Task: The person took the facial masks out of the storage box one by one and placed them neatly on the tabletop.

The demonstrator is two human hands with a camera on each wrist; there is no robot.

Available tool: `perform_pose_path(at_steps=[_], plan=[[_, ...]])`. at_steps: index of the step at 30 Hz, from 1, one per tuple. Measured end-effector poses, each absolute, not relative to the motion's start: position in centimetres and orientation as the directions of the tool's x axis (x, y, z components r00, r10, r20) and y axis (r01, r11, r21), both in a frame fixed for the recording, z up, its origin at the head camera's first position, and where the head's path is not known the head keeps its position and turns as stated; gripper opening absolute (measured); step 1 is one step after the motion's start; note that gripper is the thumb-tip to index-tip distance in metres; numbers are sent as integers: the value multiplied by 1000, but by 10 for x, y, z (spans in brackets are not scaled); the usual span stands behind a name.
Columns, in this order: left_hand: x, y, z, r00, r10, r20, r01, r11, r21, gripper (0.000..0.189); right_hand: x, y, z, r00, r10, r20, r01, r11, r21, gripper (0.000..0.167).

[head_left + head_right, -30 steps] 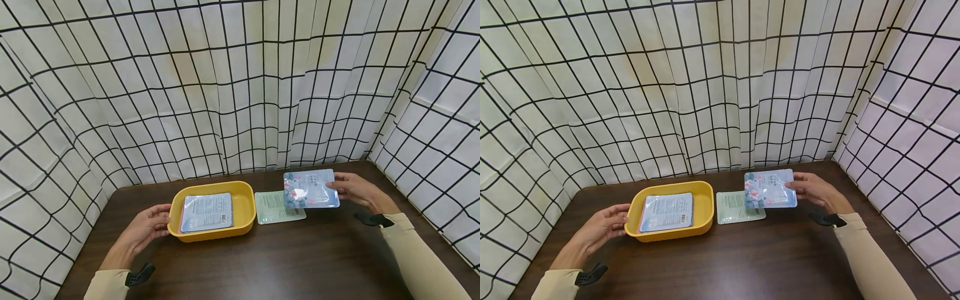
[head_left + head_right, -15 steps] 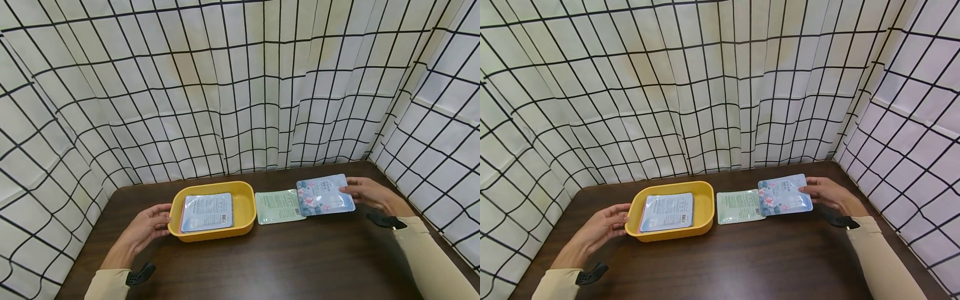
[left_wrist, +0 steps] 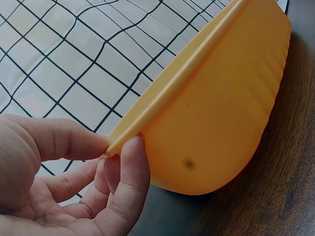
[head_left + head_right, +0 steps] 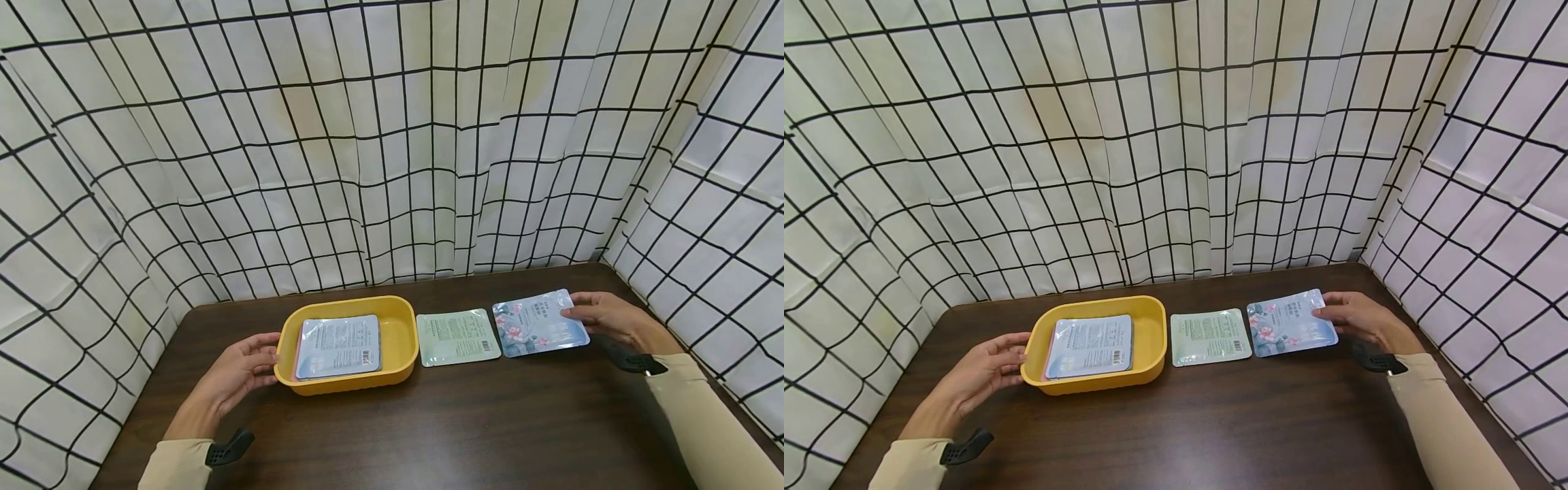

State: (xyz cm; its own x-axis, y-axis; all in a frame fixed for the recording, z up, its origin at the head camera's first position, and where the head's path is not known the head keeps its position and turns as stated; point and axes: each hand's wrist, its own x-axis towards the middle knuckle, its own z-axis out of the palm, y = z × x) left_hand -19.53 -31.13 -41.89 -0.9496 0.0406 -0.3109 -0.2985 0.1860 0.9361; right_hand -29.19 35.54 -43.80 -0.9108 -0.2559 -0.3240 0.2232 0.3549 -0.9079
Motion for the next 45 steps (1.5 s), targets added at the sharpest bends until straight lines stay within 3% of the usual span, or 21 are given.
perform_pose_path(at_steps=[9,45], plan=[[-195,-311,-417,-950,35,-310,-299,188,936,60,-295,354,-438,-930,-189,-316,168,546,-821,65],[-194,-309,-416,-946,23,-323,-314,178,932,59,-288,338,-419,-939,-169,-299,158,560,-813,52]])
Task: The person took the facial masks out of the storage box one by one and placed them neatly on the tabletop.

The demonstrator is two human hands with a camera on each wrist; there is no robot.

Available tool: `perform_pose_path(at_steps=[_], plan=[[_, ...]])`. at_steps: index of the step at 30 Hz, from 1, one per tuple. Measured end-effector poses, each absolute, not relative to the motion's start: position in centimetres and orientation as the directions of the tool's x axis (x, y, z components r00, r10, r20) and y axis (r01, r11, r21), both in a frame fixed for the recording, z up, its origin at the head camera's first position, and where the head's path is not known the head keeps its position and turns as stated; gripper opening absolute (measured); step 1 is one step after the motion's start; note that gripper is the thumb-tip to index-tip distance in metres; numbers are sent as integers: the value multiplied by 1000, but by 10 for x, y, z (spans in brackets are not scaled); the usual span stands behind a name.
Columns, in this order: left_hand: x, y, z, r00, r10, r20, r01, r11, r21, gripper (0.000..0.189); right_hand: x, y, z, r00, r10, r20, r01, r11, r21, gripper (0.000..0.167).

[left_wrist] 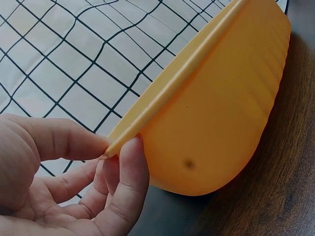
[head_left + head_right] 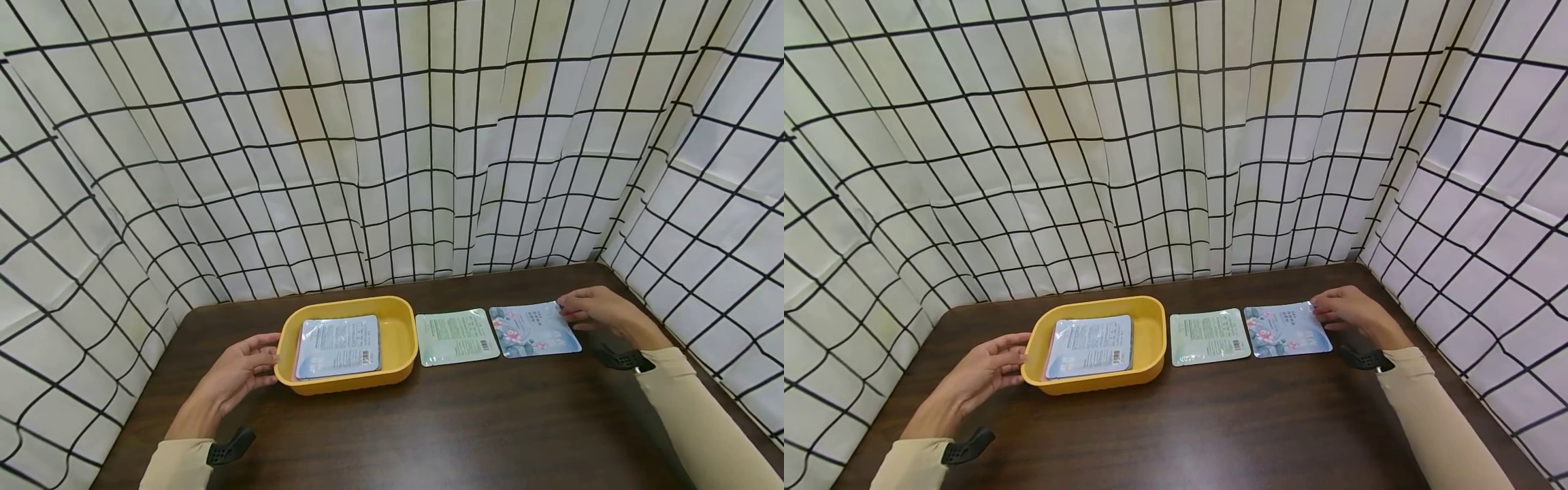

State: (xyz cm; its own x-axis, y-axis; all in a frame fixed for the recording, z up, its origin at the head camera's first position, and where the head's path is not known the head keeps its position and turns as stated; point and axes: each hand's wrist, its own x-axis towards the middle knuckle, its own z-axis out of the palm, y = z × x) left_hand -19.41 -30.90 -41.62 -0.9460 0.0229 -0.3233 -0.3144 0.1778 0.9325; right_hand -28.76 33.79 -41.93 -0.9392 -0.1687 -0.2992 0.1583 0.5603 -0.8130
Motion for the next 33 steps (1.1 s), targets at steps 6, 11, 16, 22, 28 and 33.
perform_pose_path(at_steps=[6,11,16,22,28,33], plan=[[-193,-307,-417,-945,14,-327,-320,176,931,62,-291,324,-416,-941,-201,-274,124,549,-827,51],[-194,-307,-417,-945,4,-326,-319,185,929,62,-295,310,-412,-935,-241,-260,99,527,-844,60],[-195,-307,-417,-946,5,-323,-316,189,930,61,-297,296,-406,-925,-284,-252,85,493,-866,65],[-195,-307,-417,-946,7,-324,-317,194,928,61,-296,281,-400,-915,-315,-251,78,473,-878,67],[-195,-308,-418,-947,6,-322,-315,193,929,61,-295,265,-392,-903,-366,-223,50,428,-902,67],[-196,-307,-419,-949,-7,-316,-311,200,929,61,-294,251,-384,-891,-413,-188,19,380,-925,58]])
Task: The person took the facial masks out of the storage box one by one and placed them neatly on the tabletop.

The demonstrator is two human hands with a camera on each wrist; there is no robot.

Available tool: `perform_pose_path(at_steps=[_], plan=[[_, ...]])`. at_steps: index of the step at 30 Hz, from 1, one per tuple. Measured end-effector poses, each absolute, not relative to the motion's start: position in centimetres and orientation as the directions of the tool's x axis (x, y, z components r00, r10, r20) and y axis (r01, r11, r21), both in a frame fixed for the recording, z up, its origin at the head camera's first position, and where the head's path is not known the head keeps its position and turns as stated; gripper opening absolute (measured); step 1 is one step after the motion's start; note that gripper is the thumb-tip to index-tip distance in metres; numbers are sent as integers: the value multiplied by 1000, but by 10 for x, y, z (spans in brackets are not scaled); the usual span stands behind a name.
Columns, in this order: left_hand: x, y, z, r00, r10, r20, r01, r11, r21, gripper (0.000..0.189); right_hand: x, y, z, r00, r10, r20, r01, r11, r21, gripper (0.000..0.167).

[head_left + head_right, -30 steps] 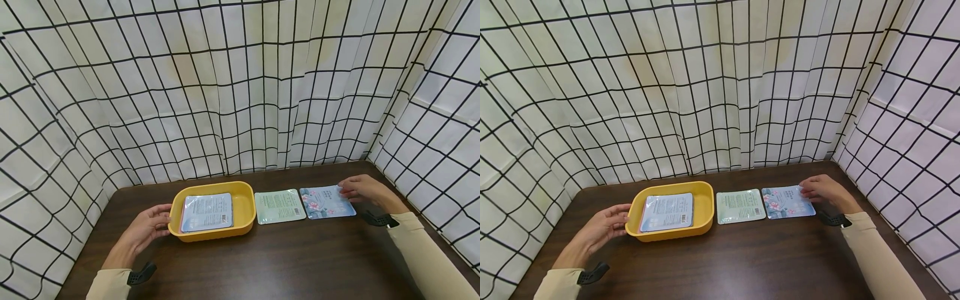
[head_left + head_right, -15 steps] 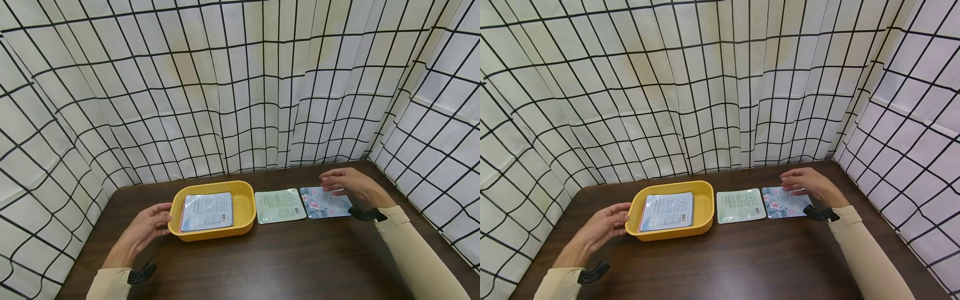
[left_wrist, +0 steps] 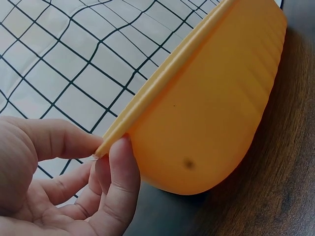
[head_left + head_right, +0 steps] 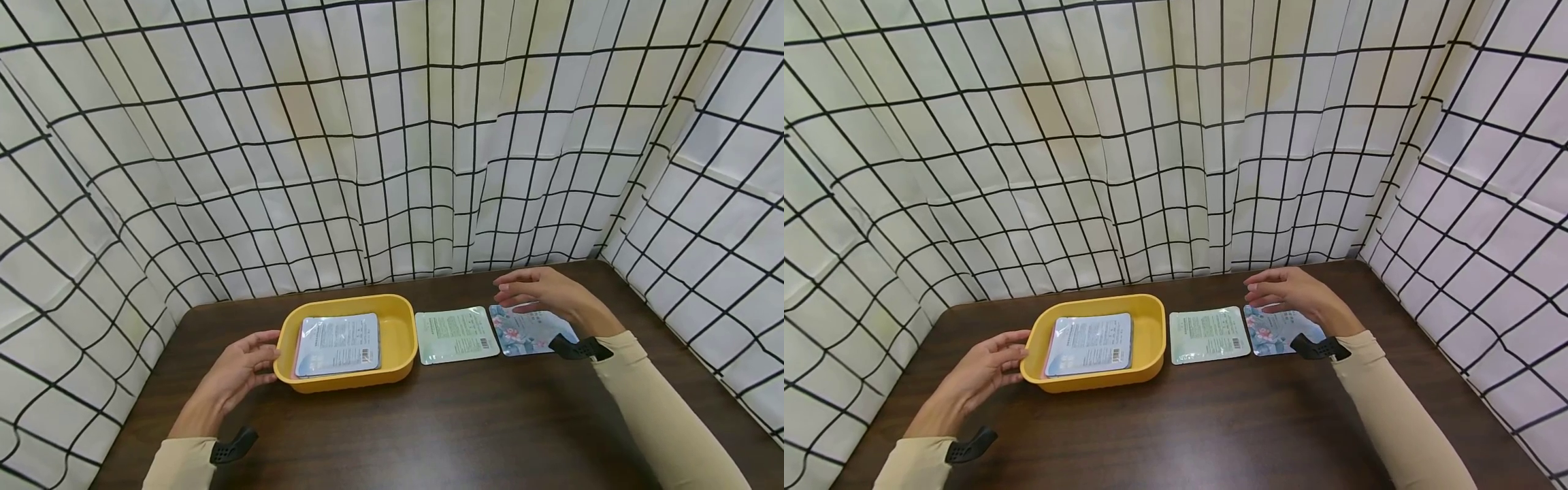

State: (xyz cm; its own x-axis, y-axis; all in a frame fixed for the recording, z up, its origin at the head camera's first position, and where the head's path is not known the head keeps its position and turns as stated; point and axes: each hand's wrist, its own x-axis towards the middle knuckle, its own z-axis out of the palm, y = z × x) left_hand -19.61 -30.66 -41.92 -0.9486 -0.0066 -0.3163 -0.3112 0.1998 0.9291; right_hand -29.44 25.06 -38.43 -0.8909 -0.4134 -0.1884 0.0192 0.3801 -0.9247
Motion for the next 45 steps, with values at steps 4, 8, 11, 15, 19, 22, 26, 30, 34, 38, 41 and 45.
perform_pose_path(at_steps=[4,8,11,15,19,22,26,30,34,38,41,45], plan=[[-195,-305,-420,-948,-18,-317,-313,206,927,62,-293,239,-381,-883,-437,-172,12,344,-939,57],[-195,-305,-420,-947,-20,-320,-317,208,925,62,-294,229,-380,-880,-445,-169,11,336,-942,57],[-196,-305,-419,-948,-18,-319,-316,208,926,61,-295,223,-380,-876,-454,-165,5,332,-943,57],[-196,-305,-419,-948,-20,-317,-314,210,926,61,-296,215,-378,-868,-468,-167,12,315,-949,57],[-196,-305,-419,-949,-19,-315,-311,210,927,61,-295,207,-375,-855,-494,-161,10,294,-956,55],[-196,-306,-419,-950,-15,-312,-308,212,927,61,-296,200,-374,-844,-514,-152,7,273,-962,53],[-196,-306,-420,-949,-13,-314,-310,210,927,61,-295,189,-374,-835,-529,-153,19,249,-968,52],[-197,-306,-419,-948,-10,-317,-313,202,928,60,-295,177,-374,-824,-548,-143,15,231,-973,52],[-196,-306,-418,-949,-10,-316,-311,202,929,60,-295,167,-374,-809,-574,-125,-4,218,-976,49],[-196,-305,-418,-949,-9,-316,-311,200,929,60,-294,157,-372,-797,-591,-122,-18,225,-974,48],[-196,-305,-417,-948,-14,-319,-316,200,928,61,-294,148,-371,-788,-603,-125,-10,216,-976,48],[-195,-304,-416,-946,-17,-322,-319,204,925,63,-295,137,-369,-782,-611,-124,5,193,-981,47]])
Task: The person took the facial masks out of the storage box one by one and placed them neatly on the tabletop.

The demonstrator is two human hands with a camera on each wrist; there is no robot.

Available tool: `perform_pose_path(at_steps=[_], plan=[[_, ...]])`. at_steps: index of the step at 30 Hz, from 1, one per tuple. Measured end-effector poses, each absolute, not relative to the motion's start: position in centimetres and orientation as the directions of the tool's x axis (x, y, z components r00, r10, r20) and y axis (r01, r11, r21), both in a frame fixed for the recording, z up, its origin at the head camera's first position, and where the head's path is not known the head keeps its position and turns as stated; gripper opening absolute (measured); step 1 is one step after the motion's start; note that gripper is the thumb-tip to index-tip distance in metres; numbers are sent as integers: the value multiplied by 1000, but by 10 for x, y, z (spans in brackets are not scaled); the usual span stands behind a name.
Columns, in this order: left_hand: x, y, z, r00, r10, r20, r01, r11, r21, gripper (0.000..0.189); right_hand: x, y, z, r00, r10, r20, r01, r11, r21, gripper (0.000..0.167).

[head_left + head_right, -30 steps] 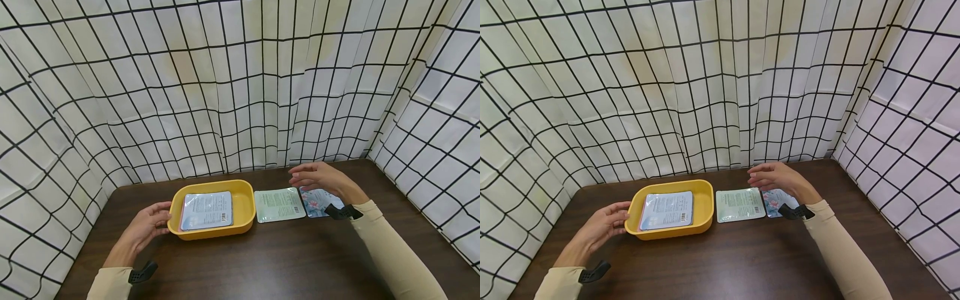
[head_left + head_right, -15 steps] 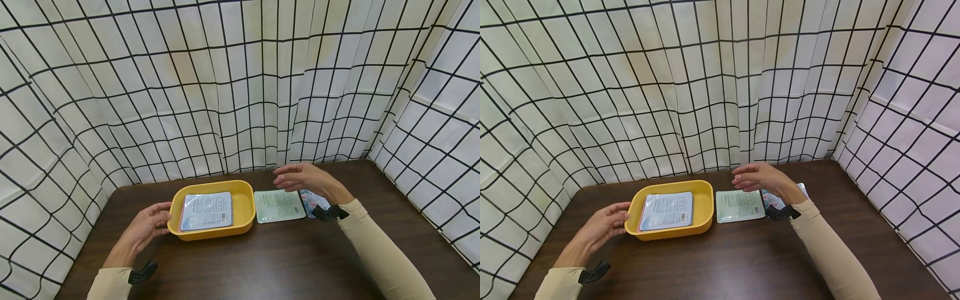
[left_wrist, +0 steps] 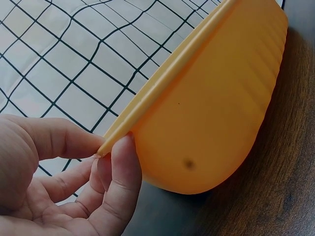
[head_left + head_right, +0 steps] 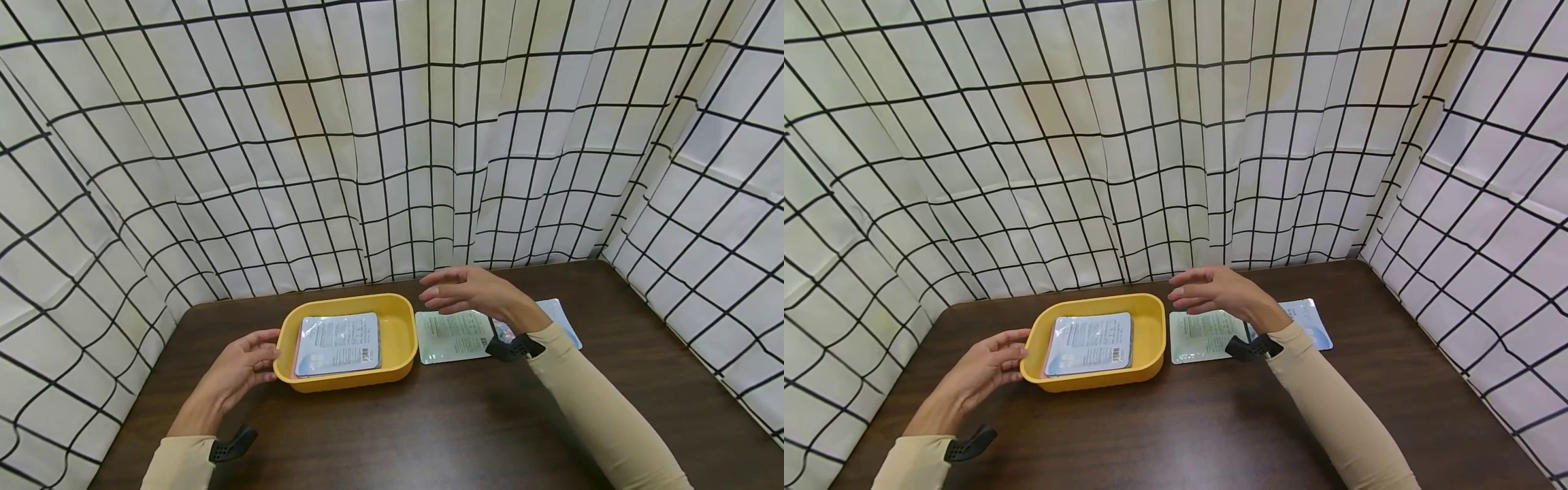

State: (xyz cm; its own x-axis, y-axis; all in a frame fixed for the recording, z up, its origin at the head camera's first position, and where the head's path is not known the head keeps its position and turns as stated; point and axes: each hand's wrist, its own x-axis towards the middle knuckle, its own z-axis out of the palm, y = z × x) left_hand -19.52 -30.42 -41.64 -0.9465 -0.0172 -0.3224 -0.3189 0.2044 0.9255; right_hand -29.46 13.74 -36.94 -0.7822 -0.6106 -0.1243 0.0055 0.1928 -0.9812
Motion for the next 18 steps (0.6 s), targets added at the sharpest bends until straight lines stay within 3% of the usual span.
perform_pose_path(at_steps=[10,18], plan=[[-196,-305,-418,-948,-19,-317,-314,209,926,65,-298,112,-374,-740,-662,-123,49,130,-990,51],[-196,-307,-419,-950,-7,-313,-307,205,929,63,-300,92,-376,-741,-658,-135,11,189,-982,53]])
